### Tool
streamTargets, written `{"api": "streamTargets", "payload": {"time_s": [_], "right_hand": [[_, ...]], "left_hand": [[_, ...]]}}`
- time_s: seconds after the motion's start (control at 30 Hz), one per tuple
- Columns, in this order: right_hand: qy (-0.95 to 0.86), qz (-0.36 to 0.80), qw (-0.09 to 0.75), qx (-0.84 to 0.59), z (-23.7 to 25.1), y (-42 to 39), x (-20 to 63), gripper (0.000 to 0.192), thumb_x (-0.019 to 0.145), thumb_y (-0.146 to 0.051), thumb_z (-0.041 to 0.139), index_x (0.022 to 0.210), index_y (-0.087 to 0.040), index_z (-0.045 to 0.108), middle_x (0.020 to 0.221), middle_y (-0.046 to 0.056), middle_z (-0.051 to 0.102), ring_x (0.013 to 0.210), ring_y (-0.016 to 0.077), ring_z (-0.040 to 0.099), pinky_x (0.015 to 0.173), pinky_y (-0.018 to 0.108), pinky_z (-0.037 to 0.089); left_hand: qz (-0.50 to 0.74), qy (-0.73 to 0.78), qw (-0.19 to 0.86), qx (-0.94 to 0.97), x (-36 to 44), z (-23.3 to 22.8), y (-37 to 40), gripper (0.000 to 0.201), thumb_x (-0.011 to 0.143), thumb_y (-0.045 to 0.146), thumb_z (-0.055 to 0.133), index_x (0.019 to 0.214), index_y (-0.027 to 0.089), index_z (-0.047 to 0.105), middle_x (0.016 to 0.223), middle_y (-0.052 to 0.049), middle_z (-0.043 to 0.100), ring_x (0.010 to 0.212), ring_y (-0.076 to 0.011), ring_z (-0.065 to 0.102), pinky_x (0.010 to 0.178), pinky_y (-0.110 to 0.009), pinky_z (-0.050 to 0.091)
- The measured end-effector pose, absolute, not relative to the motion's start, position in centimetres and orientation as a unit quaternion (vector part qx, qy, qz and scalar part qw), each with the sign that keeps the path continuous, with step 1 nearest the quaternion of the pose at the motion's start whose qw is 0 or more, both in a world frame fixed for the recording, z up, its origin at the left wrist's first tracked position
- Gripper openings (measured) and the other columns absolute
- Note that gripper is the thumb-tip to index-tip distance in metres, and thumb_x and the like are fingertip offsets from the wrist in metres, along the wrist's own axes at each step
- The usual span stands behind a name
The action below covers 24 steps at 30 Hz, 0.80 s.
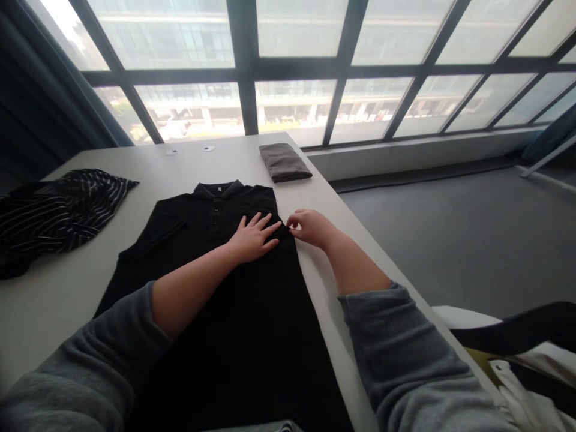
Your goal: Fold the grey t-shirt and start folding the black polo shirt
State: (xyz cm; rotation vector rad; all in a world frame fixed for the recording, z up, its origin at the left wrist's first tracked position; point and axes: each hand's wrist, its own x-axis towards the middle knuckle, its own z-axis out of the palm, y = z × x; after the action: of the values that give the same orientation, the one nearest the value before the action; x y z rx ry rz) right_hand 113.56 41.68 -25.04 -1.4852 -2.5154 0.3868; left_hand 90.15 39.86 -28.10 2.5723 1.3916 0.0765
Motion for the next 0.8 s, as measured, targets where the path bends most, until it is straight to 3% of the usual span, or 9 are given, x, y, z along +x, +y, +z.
{"api": "streamTargets", "payload": {"time_s": [0.17, 0.3, 0.43, 0.57, 0.67, 0.8], "right_hand": [[-0.868, 0.146, 0.101, -0.463, -25.5, 40.9, 113.3, 0.02, 0.084, -0.011, 0.071, 0.096, -0.02, 0.083, 0.095, 0.004, 0.077, 0.078, 0.0164, 0.067, 0.079, 0.026, 0.048], [-0.857, 0.156, 0.069, -0.486, -25.5, 40.7, 113.6, 0.018, 0.085, -0.019, 0.076, 0.101, -0.022, 0.085, 0.088, 0.003, 0.077, 0.076, 0.0174, 0.066, 0.075, 0.027, 0.047], [-0.846, 0.171, 0.051, -0.502, -25.1, 40.5, 114.3, 0.021, 0.087, -0.025, 0.078, 0.106, -0.023, 0.086, 0.088, 0.003, 0.077, 0.07, 0.0155, 0.063, 0.071, 0.026, 0.045], [-0.856, 0.163, 0.062, -0.486, -24.4, 39.7, 114.4, 0.021, 0.091, -0.026, 0.074, 0.108, -0.024, 0.086, 0.09, 0.004, 0.076, 0.073, 0.0162, 0.065, 0.074, 0.027, 0.047], [-0.875, 0.144, 0.086, -0.455, -24.2, 38.9, 114.1, 0.027, 0.095, -0.027, 0.07, 0.118, -0.024, 0.084, 0.104, 0.008, 0.075, 0.091, 0.0209, 0.07, 0.087, 0.031, 0.052], [-0.883, 0.129, 0.086, -0.442, -24.5, 38.5, 114.2, 0.024, 0.094, -0.024, 0.071, 0.115, -0.023, 0.084, 0.132, 0.011, 0.071, 0.113, 0.0265, 0.07, 0.106, 0.04, 0.053]], "left_hand": [[0.111, 0.43, 0.068, 0.893, 89.8, -28.0, 40.3, 0.036, 0.104, 0.041, 0.06, 0.136, 0.032, 0.071, 0.147, -0.006, 0.065, 0.135, -0.0307, 0.06, 0.121, -0.054, 0.042], [0.143, 0.409, 0.086, 0.897, 89.7, -28.0, 40.8, 0.032, 0.103, 0.027, 0.057, 0.129, 0.028, 0.075, 0.132, -0.006, 0.072, 0.12, -0.0271, 0.067, 0.106, -0.041, 0.054], [0.176, 0.408, 0.129, 0.887, 89.5, -27.9, 40.8, 0.032, 0.102, 0.025, 0.054, 0.126, 0.024, 0.075, 0.132, -0.006, 0.072, 0.121, -0.0264, 0.068, 0.11, -0.039, 0.052], [0.188, 0.402, 0.146, 0.884, 89.3, -27.8, 40.5, 0.028, 0.098, 0.036, 0.064, 0.122, 0.026, 0.074, 0.135, -0.005, 0.071, 0.125, -0.0282, 0.066, 0.112, -0.044, 0.05], [0.169, 0.406, 0.131, 0.888, 89.3, -27.8, 40.5, 0.033, 0.093, 0.043, 0.071, 0.123, 0.029, 0.073, 0.137, -0.004, 0.07, 0.13, -0.0306, 0.062, 0.115, -0.05, 0.045], [0.153, 0.416, 0.131, 0.887, 89.2, -27.9, 40.6, 0.029, 0.098, 0.043, 0.065, 0.122, 0.031, 0.075, 0.137, -0.004, 0.071, 0.127, -0.0286, 0.062, 0.11, -0.046, 0.047]]}}
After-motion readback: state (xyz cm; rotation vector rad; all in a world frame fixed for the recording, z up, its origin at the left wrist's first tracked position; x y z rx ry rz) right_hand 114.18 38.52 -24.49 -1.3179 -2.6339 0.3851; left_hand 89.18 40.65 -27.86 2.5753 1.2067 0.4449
